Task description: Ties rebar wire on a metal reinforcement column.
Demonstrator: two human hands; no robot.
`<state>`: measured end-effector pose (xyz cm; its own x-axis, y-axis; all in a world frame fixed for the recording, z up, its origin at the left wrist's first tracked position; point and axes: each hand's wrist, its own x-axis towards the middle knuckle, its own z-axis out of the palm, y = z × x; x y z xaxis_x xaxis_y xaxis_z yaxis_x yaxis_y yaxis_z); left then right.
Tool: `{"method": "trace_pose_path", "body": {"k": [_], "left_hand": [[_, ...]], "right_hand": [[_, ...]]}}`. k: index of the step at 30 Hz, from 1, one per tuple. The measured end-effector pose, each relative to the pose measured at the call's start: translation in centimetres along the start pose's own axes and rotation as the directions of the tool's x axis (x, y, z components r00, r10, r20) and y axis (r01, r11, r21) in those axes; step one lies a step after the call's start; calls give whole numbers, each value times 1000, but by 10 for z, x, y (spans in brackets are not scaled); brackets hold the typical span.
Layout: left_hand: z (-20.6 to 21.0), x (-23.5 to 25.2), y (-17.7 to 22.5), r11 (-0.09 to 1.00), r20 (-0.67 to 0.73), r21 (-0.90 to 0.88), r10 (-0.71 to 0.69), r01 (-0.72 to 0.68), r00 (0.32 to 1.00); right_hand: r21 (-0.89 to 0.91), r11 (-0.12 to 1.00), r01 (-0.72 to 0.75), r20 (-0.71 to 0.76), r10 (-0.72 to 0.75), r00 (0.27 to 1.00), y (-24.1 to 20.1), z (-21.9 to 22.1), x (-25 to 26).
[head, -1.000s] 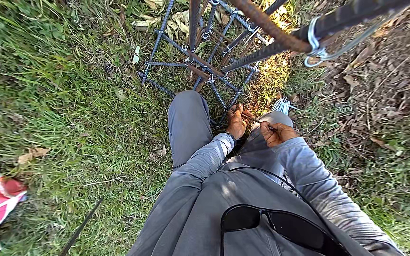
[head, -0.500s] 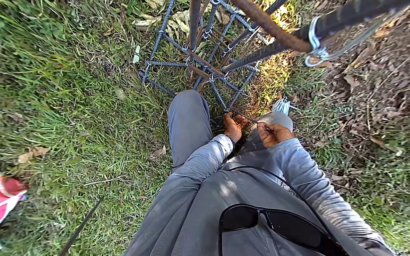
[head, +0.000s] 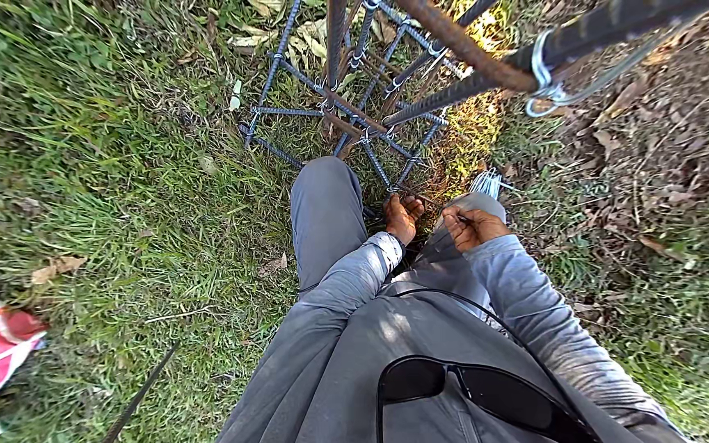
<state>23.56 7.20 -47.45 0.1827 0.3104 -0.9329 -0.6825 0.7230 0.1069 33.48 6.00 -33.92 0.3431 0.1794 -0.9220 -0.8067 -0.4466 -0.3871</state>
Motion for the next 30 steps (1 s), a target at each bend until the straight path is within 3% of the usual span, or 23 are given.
{"method": "trace_pose_path", "body": {"k": [14, 24, 30], "left_hand": [[-3, 2, -2, 997, 80, 53, 58, -62, 995], [0, -4, 2, 999, 106, 32, 32, -36, 994], [0, -2, 2, 999, 168, 31, 34, -40, 985]], "right_hand": [[-6, 1000, -7, -65, 7, 998, 5, -4, 6], [-300, 950, 87, -15, -96, 995, -9, 2, 12], [-337, 936, 105, -4, -113, 994, -9, 6, 21]]}}
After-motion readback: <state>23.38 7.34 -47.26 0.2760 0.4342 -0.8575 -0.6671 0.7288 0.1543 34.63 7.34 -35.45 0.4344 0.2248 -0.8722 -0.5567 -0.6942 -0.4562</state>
